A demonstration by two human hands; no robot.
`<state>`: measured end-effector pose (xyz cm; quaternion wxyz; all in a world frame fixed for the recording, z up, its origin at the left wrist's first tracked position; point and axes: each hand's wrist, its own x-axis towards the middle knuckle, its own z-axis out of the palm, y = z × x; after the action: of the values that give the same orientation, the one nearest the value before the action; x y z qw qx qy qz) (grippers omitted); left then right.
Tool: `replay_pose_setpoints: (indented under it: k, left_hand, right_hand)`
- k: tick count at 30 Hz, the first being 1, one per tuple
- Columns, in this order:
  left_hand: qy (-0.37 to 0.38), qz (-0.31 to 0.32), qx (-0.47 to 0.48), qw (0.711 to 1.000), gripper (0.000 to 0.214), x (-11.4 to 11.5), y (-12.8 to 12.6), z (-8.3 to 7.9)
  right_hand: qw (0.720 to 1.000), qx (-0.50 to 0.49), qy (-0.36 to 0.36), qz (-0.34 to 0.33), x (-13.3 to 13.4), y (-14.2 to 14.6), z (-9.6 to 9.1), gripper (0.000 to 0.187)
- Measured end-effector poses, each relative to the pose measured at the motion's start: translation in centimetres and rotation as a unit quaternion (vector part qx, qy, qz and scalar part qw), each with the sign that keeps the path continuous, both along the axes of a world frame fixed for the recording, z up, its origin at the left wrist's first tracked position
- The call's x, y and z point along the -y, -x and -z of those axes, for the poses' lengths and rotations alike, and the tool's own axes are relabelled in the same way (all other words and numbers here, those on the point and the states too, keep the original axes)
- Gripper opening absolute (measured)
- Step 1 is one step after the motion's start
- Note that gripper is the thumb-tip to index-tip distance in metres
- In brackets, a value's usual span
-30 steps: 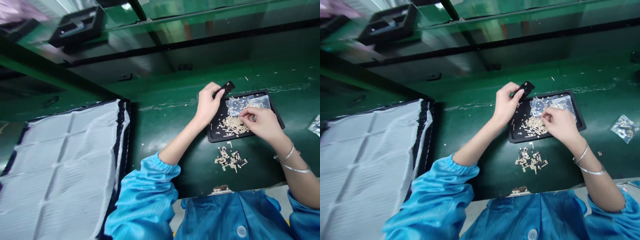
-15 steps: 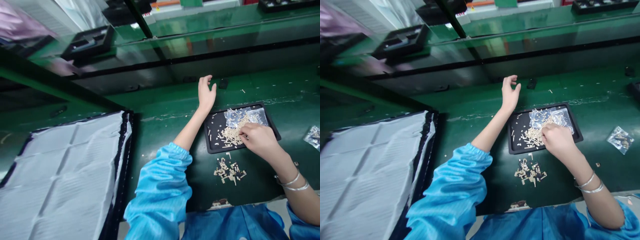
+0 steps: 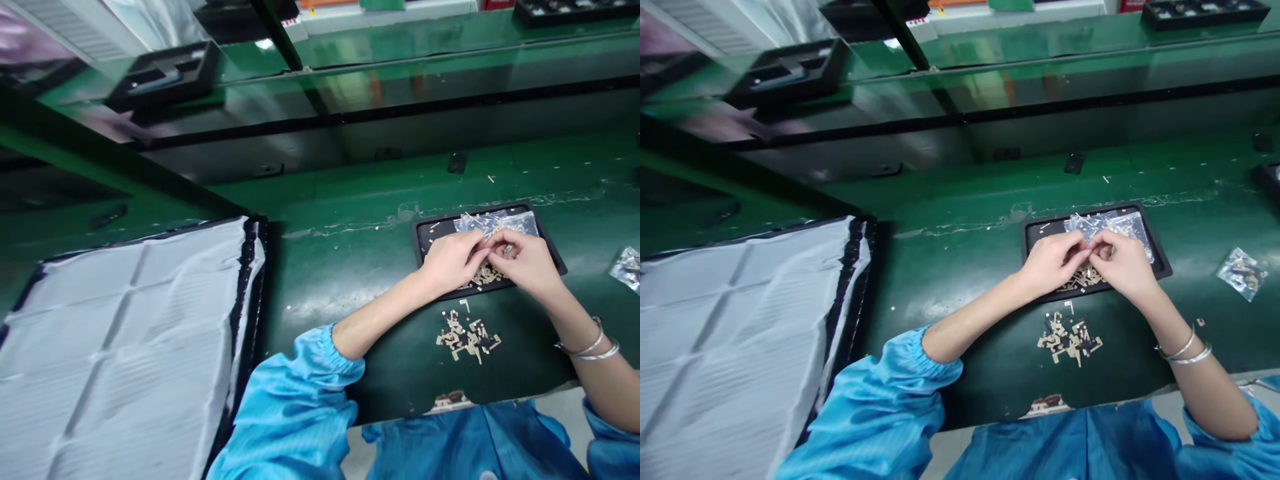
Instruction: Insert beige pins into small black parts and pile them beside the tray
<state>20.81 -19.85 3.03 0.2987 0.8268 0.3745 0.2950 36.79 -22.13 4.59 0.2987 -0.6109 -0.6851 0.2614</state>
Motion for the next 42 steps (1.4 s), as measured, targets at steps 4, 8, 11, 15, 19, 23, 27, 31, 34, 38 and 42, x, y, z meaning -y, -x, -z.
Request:
replay_pose_setpoints:
  k: [4, 8, 11, 15, 19, 23, 27, 31, 34, 38, 42]
  left_hand:
    - [0.018, -0.001, 0.006, 1.0, 0.024, -0.4, 0.1, 0.3]
    - [0.094, 0.004, 0.136, 0.986, 0.022, -0.5, 0.0, 0.5]
    - [0.141, 0.022, 0.178, 0.974, 0.021, -0.4, 0.0, 0.3]
    - [0.122, 0.02, 0.163, 0.979, 0.019, -0.2, 0.0, 0.3]
    - [0.05, 0.004, 0.128, 0.99, 0.018, 0.0, 0.0, 0.5]
    - [0.001, -0.003, 0.089, 0.996, 0.018, 0.2, -0.2, 0.8]
    - [-0.013, -0.005, 0.072, 0.997, 0.018, 0.3, -0.2, 0.9]
    - [0.004, 0.01, 0.092, 0.996, 0.017, 0.2, -0.2, 0.8]
    - [0.054, 0.015, 0.15, 0.987, 0.017, 0.0, -0.1, 0.6]
    - [0.118, -0.026, 0.222, 0.968, 0.016, -0.4, 0.0, 0.7]
    - [0.119, -0.032, 0.205, 0.971, 0.015, -0.4, 0.0, 0.8]
  right_hand:
    - [0.994, -0.108, 0.017, 0.016, -0.3, 0.0, 0.3, 0.015]
    - [0.974, -0.223, 0.037, 0.021, -0.6, -0.2, 0.7, 0.023]
    - [0.972, -0.231, 0.027, 0.029, -0.5, -0.4, 0.8, 0.019]
    - [0.986, -0.146, -0.041, 0.072, 0.0, -0.2, 0.7, 0.009]
    - [0.993, -0.06, -0.1, 0.037, 0.5, 0.1, 0.3, 0.006]
    - [0.988, -0.023, -0.152, -0.005, 0.5, 0.1, 0.4, 0.007]
    - [0.979, 0.015, -0.205, -0.015, 0.4, 0.1, 0.8, 0.008]
    - [0.969, 0.054, -0.242, -0.002, 0.3, 0.1, 1.0, 0.009]
    - [0.958, 0.101, -0.266, 0.037, 0.0, -0.3, 1.1, 0.008]
    - [0.942, 0.155, -0.294, 0.05, -0.4, -0.8, 1.3, 0.012]
    - [0.92, 0.143, -0.364, -0.006, -0.2, -0.3, 1.1, 0.012]
